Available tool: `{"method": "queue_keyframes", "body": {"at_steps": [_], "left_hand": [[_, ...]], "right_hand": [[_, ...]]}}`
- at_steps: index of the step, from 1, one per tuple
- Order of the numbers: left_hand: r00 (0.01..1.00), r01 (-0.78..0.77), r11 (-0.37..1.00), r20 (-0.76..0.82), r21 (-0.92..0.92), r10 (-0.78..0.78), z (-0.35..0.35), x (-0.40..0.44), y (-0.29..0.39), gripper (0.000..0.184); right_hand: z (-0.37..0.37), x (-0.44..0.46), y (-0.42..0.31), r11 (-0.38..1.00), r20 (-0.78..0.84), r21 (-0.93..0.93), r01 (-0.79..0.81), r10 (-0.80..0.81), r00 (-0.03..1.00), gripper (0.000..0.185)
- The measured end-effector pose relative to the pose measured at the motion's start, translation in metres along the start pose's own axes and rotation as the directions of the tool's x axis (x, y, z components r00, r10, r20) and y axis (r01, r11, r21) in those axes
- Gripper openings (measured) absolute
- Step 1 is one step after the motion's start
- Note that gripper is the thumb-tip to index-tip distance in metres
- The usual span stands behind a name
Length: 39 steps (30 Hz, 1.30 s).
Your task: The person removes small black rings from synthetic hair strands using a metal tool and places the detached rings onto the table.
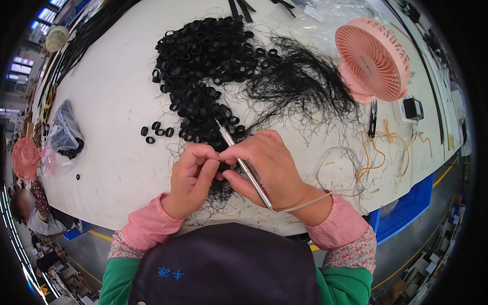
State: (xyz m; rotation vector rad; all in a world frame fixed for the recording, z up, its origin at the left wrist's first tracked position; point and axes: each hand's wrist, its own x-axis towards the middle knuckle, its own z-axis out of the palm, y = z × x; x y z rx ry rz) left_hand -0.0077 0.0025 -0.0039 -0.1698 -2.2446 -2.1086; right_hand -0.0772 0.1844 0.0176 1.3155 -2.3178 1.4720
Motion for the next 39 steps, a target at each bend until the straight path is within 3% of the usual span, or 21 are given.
{"method": "queue_keyframes", "body": {"at_steps": [3,5,6,8,10,16,17,22,24,28,29,30,31,33,36,38,39], "left_hand": [[0.999,-0.008,0.997,-0.054,-0.074,0.004,0.005,-0.001,-0.003,0.009],[0.996,-0.086,0.996,-0.022,0.027,0.087,0.003,0.000,-0.002,0.008],[0.986,-0.166,0.978,0.017,0.125,0.165,0.001,0.001,0.000,0.008],[0.990,-0.137,0.985,0.037,0.109,0.134,-0.001,0.004,0.005,0.009],[0.980,-0.198,0.952,0.075,0.233,0.185,-0.002,0.006,0.008,0.012],[0.964,-0.257,0.905,0.025,0.340,0.264,0.000,0.009,0.009,0.020],[0.980,-0.176,0.939,-0.041,0.296,0.197,0.001,0.007,0.013,0.024],[0.975,-0.213,0.963,-0.023,0.167,0.219,-0.005,0.005,0.003,0.024],[0.994,-0.105,0.994,0.015,0.031,0.104,-0.006,0.003,-0.003,0.024],[0.993,-0.110,0.994,0.041,0.020,0.109,-0.008,0.007,-0.003,0.018],[0.996,-0.084,0.990,0.016,-0.116,0.086,-0.006,0.008,-0.005,0.015],[0.998,-0.059,0.967,-0.006,-0.249,0.059,-0.006,0.009,-0.006,0.011],[0.998,-0.059,0.967,-0.006,-0.249,0.060,-0.008,0.009,-0.002,0.011],[0.980,0.200,0.811,0.090,-0.550,-0.180,-0.015,0.010,0.007,0.013],[0.972,0.228,0.778,0.095,-0.586,-0.214,-0.012,0.009,0.006,0.014],[0.967,0.245,0.740,0.098,-0.627,-0.237,-0.013,0.009,0.008,0.012],[0.959,0.269,0.720,0.111,-0.639,-0.259,-0.014,0.008,0.006,0.012]], "right_hand": [[0.001,-0.002,-0.002,0.998,-0.017,0.020,-0.056,0.056,0.998,0.035],[0.003,-0.007,-0.004,0.860,-0.027,0.368,-0.355,0.392,0.920,0.035],[0.002,-0.007,-0.003,0.860,-0.029,0.367,-0.355,0.392,0.920,0.035],[0.001,-0.006,0.000,0.726,0.027,0.594,-0.347,0.413,0.910,0.035],[-0.001,-0.007,0.000,0.691,0.064,0.624,-0.365,0.420,0.905,0.035],[-0.002,-0.004,-0.004,0.467,0.145,0.777,-0.423,0.522,0.841,0.033],[-0.002,-0.004,-0.003,0.449,0.146,0.788,-0.422,0.530,0.836,0.033],[-0.001,-0.005,-0.004,0.398,0.173,0.811,-0.429,0.537,0.826,0.032],[0.000,-0.006,-0.004,0.440,0.205,0.783,-0.439,0.483,0.851,0.031],[0.003,-0.008,-0.003,0.519,0.197,0.733,-0.440,0.458,0.867,0.029],[0.003,-0.008,-0.002,0.519,0.197,0.733,-0.440,0.458,0.867,0.029],[0.004,-0.009,0.000,0.627,0.132,0.666,-0.405,0.435,0.891,0.028],[0.003,-0.010,0.001,0.724,0.071,0.586,-0.365,0.404,0.912,0.028],[-0.001,-0.010,-0.001,0.718,0.039,0.592,-0.367,0.430,0.902,0.027],[-0.009,-0.009,-0.003,0.722,-0.002,0.580,-0.378,0.465,0.885,0.027],[-0.009,-0.010,0.002,0.719,-0.074,0.660,-0.217,0.350,0.934,0.025],[-0.012,-0.010,0.000,0.700,-0.060,0.679,-0.221,0.353,0.934,0.023]]}}
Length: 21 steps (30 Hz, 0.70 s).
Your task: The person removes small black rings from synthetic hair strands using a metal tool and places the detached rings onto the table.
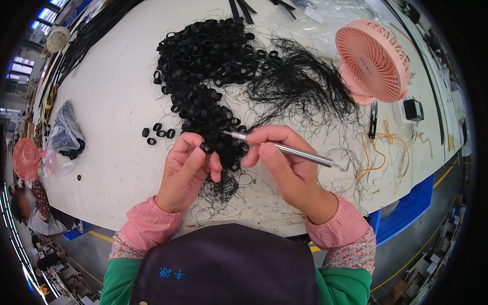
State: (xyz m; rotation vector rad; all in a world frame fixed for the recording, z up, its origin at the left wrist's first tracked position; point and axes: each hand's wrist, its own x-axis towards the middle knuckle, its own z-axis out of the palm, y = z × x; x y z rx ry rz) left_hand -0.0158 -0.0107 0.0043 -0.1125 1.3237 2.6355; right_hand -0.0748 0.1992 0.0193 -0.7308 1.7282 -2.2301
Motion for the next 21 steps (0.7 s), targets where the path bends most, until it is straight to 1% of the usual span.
{"method": "queue_keyframes", "body": {"at_steps": [1,3,4,7,13,21], "left_hand": [[1.000,0.027,0.999,-0.004,-0.019,-0.027,-0.0012,-0.0001,-0.0002,0.012],[1.000,0.029,0.999,-0.011,-0.021,-0.029,-0.0022,0.0001,-0.0004,0.012],[0.999,0.031,0.999,-0.018,-0.022,-0.031,-0.0024,0.0002,-0.0005,0.011],[0.999,0.041,0.999,-0.032,0.007,-0.040,-0.0005,0.0001,-0.0012,0.011],[0.998,0.036,0.998,-0.043,0.049,-0.034,-0.0004,-0.0004,-0.0025,0.011],[0.999,0.035,0.999,-0.040,0.030,-0.034,-0.0006,-0.0005,-0.0020,0.012]], "right_hand": [[-0.0019,-0.0003,0.0002,1.000,0.000,0.000,0.000,0.000,1.000,0.023],[-0.0058,-0.0001,0.0009,0.999,0.122,-0.025,0.036,-0.032,0.992,0.021],[-0.0032,0.0018,0.0011,0.996,0.129,-0.051,0.071,-0.064,0.990,0.020],[-0.0018,0.0019,0.0005,0.994,0.166,-0.097,0.057,-0.040,0.985,0.020],[0.0000,0.0022,0.0025,0.985,0.167,-0.160,0.065,-0.038,0.985,0.020],[0.0005,0.0028,0.0023,0.984,0.169,-0.167,0.069,-0.040,0.985,0.020]]}}
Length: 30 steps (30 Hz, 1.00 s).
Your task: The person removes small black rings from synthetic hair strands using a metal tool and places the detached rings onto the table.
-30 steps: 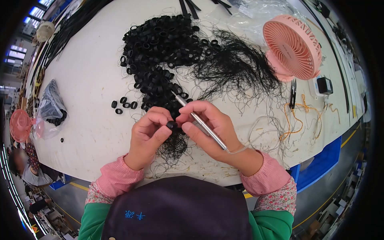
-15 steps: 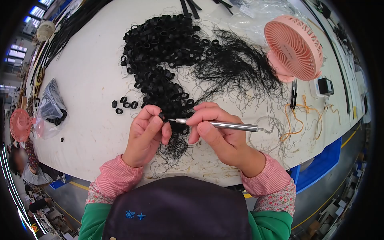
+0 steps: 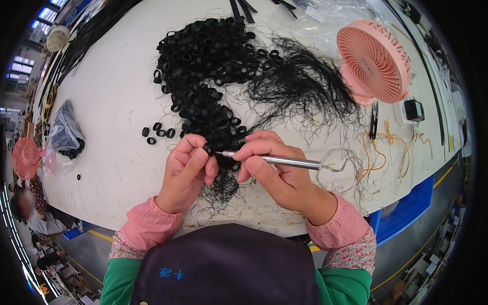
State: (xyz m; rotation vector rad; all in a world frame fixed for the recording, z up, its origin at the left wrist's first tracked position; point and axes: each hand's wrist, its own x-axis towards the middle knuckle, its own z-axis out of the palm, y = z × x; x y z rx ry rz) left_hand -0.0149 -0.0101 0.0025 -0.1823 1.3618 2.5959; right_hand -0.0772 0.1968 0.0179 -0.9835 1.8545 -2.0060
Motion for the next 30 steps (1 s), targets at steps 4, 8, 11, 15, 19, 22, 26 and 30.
{"method": "queue_keyframes", "body": {"at_steps": [4,8,11,15,19,22,26,30], "left_hand": [[1.000,0.011,1.000,-0.012,-0.018,-0.011,-0.002,-0.001,0.000,0.012],[1.000,-0.019,0.995,0.002,0.096,0.019,-0.005,-0.002,-0.002,0.011],[0.968,-0.244,0.808,0.089,0.536,0.233,0.006,-0.007,-0.003,0.009],[0.868,-0.470,0.456,0.304,0.755,0.392,0.002,-0.002,-0.004,0.014],[0.797,-0.547,0.370,0.331,0.751,0.505,0.003,-0.002,-0.004,0.034],[0.857,-0.476,0.528,0.237,0.703,0.457,0.002,-0.003,0.001,0.057],[0.978,-0.152,0.938,0.183,0.311,0.098,0.007,-0.004,0.000,0.050],[0.982,0.016,0.965,0.180,0.263,-0.065,0.005,-0.005,-0.001,0.036]], "right_hand": [[-0.004,-0.002,0.001,0.998,0.013,0.059,0.012,-0.013,1.000,0.019],[0.001,-0.001,-0.005,0.992,-0.042,0.086,-0.090,0.094,0.995,0.018],[0.008,0.001,0.000,0.990,-0.046,0.003,-0.144,0.144,0.989,0.024],[0.010,0.000,0.006,0.990,0.010,-0.134,-0.033,0.035,0.999,0.035],[0.007,0.004,0.002,0.965,-0.029,-0.264,-0.005,-0.003,1.000,0.037],[0.001,0.011,0.004,0.825,0.033,-0.508,0.249,-0.270,0.962,0.040],[0.002,0.012,0.005,0.730,0.097,-0.571,0.376,-0.395,0.914,0.040],[0.006,0.010,0.008,0.757,0.096,-0.526,0.388,-0.400,0.911,0.041]]}}
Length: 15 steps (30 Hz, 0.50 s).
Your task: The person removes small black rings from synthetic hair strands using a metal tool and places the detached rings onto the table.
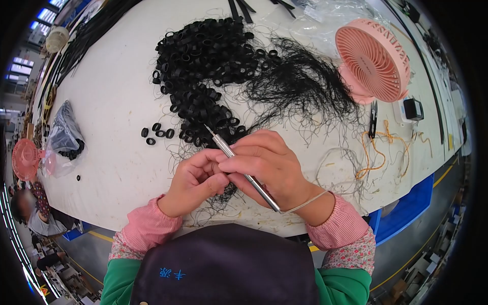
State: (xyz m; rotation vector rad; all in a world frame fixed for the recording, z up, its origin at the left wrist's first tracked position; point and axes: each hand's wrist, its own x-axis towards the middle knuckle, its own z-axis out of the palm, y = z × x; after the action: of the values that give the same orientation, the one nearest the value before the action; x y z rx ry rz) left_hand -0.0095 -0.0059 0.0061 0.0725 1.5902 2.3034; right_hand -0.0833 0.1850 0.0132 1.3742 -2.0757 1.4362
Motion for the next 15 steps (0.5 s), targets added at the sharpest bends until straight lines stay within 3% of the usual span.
{"method": "queue_keyframes", "body": {"at_steps": [4,9,14,15], "left_hand": [[0.988,0.132,0.987,-0.069,-0.091,-0.138,0.004,0.001,0.013,0.019],[0.995,0.073,0.994,-0.065,-0.082,-0.078,-0.005,0.000,0.001,0.012],[0.985,0.021,1.000,-0.173,0.024,-0.016,-0.004,0.001,0.004,0.010],[0.981,0.011,1.000,-0.192,0.010,-0.009,-0.005,0.002,0.003,0.009]], "right_hand": [[0.001,-0.004,-0.001,0.984,0.016,0.149,-0.093,0.092,0.996,0.041],[0.004,-0.009,-0.005,0.883,0.060,0.380,-0.277,0.275,0.960,0.037],[-0.007,-0.006,-0.015,0.815,0.113,0.396,-0.423,0.414,0.903,0.026],[-0.010,-0.003,-0.017,0.751,0.089,0.509,-0.420,0.440,0.894,0.022]]}}
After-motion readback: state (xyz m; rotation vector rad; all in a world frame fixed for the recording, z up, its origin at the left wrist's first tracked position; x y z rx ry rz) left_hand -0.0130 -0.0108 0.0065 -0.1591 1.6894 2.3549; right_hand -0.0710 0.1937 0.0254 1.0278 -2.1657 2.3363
